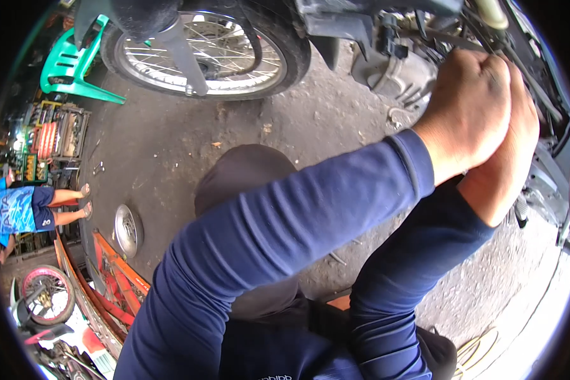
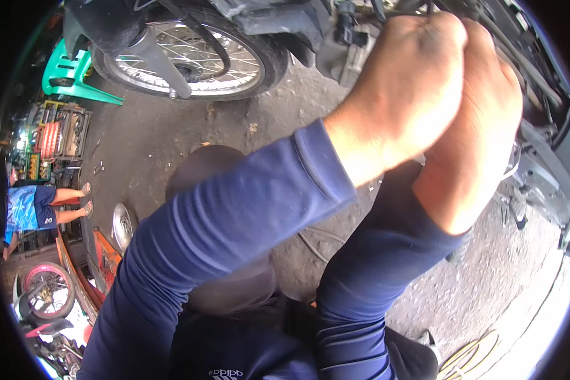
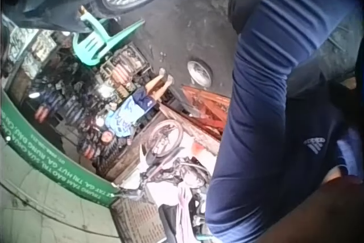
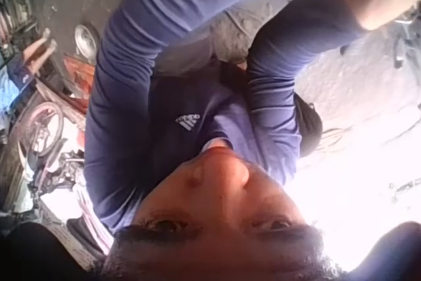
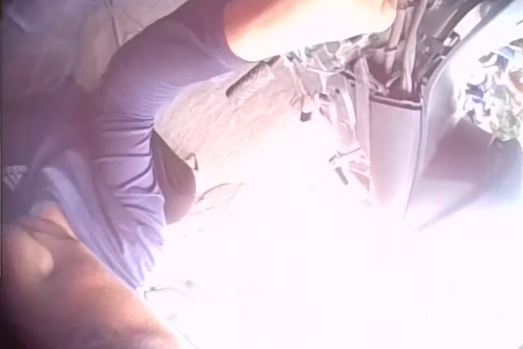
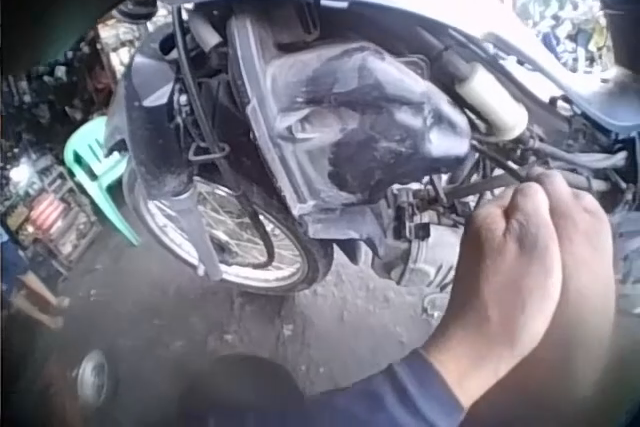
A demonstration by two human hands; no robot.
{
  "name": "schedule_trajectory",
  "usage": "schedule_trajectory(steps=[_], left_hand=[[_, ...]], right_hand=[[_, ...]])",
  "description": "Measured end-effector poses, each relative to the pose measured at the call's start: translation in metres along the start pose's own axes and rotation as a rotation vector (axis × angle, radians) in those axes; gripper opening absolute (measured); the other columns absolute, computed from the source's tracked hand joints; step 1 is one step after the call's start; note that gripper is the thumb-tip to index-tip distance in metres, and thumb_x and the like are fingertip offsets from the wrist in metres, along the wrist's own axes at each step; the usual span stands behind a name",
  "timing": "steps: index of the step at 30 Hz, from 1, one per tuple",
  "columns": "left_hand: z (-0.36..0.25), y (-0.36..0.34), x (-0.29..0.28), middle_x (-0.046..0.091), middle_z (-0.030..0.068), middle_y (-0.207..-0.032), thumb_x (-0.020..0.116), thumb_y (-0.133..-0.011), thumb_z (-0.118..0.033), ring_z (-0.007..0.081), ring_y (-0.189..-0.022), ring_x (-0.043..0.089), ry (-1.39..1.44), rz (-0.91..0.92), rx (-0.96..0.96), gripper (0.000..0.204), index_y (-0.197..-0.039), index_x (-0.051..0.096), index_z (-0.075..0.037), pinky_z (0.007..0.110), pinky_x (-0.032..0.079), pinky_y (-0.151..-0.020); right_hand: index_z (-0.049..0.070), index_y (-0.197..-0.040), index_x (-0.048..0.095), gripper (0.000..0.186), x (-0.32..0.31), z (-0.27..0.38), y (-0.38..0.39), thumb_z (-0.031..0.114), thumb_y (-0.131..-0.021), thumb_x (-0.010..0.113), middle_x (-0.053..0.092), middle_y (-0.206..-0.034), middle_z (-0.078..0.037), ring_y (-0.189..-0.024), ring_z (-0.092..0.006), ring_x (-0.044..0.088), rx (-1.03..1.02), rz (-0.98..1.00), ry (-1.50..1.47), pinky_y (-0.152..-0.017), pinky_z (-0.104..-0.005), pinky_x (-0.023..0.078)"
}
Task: Removing and adjusting internal components of a motorcycle engine using hand tools.
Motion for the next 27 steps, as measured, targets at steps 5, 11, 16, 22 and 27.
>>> schedule_trajectory(steps=[5, 11, 16, 22, 27], left_hand=[[0.031, 0.044, -0.016, 0.056, 0.0145, -0.067, 0.048, -0.099, -0.013, 0.0206, -0.063, 0.059, 0.050, -0.029, -0.295, 0.021, -0.088, 0.055, 0.003, 0.035, 0.050, -0.060], [0.086, 0.227, -0.061, 0.067, 0.0291, -0.110, 0.054, -0.103, -0.032, 0.0455, -0.104, 0.066, -0.762, 1.867, -0.787, 0.040, -0.119, 0.062, 0.004, 0.050, 0.053, -0.089], [0.151, 0.240, -0.166, 0.073, 0.0199, -0.111, 0.066, -0.084, -0.018, 0.0374, -0.103, 0.070, -1.296, 2.324, -0.762, 0.032, -0.112, 0.072, -0.003, 0.047, 0.056, -0.086], [0.227, 0.192, -0.249, 0.074, 0.0196, -0.103, 0.070, -0.076, -0.008, 0.0393, -0.099, 0.071, -1.716, 2.132, -0.377, 0.031, -0.107, 0.073, -0.004, 0.048, 0.057, -0.084], [0.226, 0.206, -0.276, 0.068, 0.0204, -0.117, 0.072, -0.084, -0.017, 0.0400, -0.110, 0.064, -1.409, 1.847, -0.468, 0.037, -0.118, 0.067, -0.002, 0.049, 0.052, -0.095]], right_hand=[[-0.002, -0.109, 0.071, 0.034, 0.014, -0.075, 0.021, 0.030, -0.101, 0.061, 0.072, -0.091, -0.022, -0.083, -0.0271, 0.070, 0.625, 0.066, -0.247, -0.075, -0.0365, 0.053], [-0.002, -0.105, 0.068, 0.039, 0.018, -0.096, 0.067, 0.036, -0.101, 0.062, 0.062, -0.078, -0.008, -0.072, -0.0185, 0.058, 0.677, 0.118, -0.296, -0.070, -0.0321, 0.048], [-0.003, -0.112, 0.065, 0.040, -0.020, -0.079, 0.172, 0.035, -0.099, 0.066, 0.064, -0.086, -0.013, -0.077, -0.0243, 0.061, 0.652, 0.418, -0.160, -0.074, -0.0358, 0.050], [-0.004, -0.121, 0.062, 0.045, -0.033, -0.021, 0.247, 0.033, -0.096, 0.070, 0.067, -0.095, -0.019, -0.084, -0.0313, 0.066, 0.777, 0.893, -0.128, -0.078, -0.0402, 0.053], [-0.005, -0.128, 0.060, 0.053, -0.004, -0.001, 0.287, 0.032, -0.093, 0.074, 0.069, -0.105, -0.024, -0.089, -0.0381, 0.068, 0.646, 1.337, -0.304, -0.083, -0.0455, 0.055]])
Point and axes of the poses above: each hand's wrist, its own y-axis away from the middle knuckle, its own x-axis out of the palm, z = x × y, the point moved 10 cm from there along -y, towards the middle knuckle
